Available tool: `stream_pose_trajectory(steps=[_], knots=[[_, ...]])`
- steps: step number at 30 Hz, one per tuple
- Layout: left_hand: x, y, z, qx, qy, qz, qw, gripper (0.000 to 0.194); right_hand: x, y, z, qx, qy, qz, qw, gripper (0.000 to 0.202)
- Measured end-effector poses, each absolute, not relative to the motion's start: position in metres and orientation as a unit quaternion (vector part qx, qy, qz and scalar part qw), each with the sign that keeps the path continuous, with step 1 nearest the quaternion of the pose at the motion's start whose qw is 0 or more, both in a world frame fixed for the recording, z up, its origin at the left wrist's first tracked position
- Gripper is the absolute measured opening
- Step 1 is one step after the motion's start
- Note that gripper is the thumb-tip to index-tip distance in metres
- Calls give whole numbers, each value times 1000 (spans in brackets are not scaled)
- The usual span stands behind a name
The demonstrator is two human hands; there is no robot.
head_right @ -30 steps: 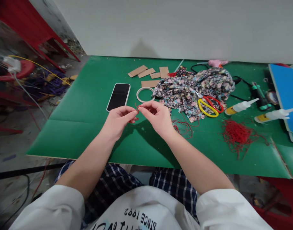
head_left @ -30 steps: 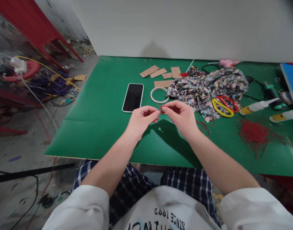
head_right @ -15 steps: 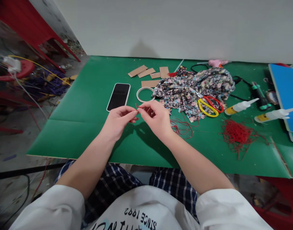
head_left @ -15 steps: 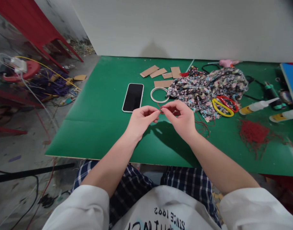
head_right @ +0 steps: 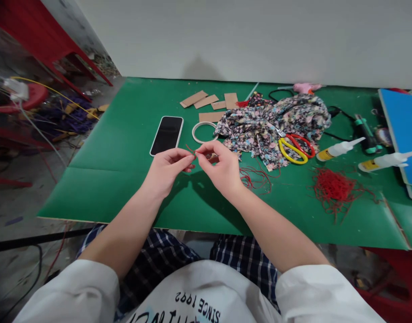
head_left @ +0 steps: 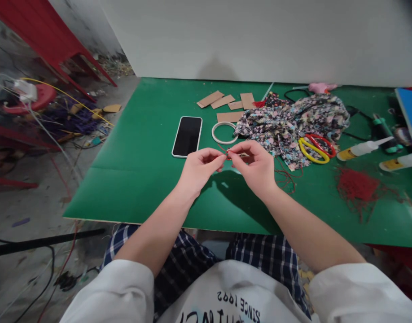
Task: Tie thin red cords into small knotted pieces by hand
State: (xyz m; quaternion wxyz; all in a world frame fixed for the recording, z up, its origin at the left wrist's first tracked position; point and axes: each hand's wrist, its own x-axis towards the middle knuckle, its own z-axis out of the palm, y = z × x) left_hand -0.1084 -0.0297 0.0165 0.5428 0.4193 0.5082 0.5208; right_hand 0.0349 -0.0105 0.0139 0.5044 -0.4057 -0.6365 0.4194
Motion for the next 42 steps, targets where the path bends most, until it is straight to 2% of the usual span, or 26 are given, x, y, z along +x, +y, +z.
stream_pose_trajectory(steps=[25,35,42], knots=[[-108,-30,17,441,517,515,523,19,33,-10,11,-415,-622,449,489,6],[-108,-29,15,425,505,512,550,20,35,-6,14,-388,-573,544,475,18],[-112,-29,17,351,464,521,625,16,36,-6,18,-351,-515,619,477,23]])
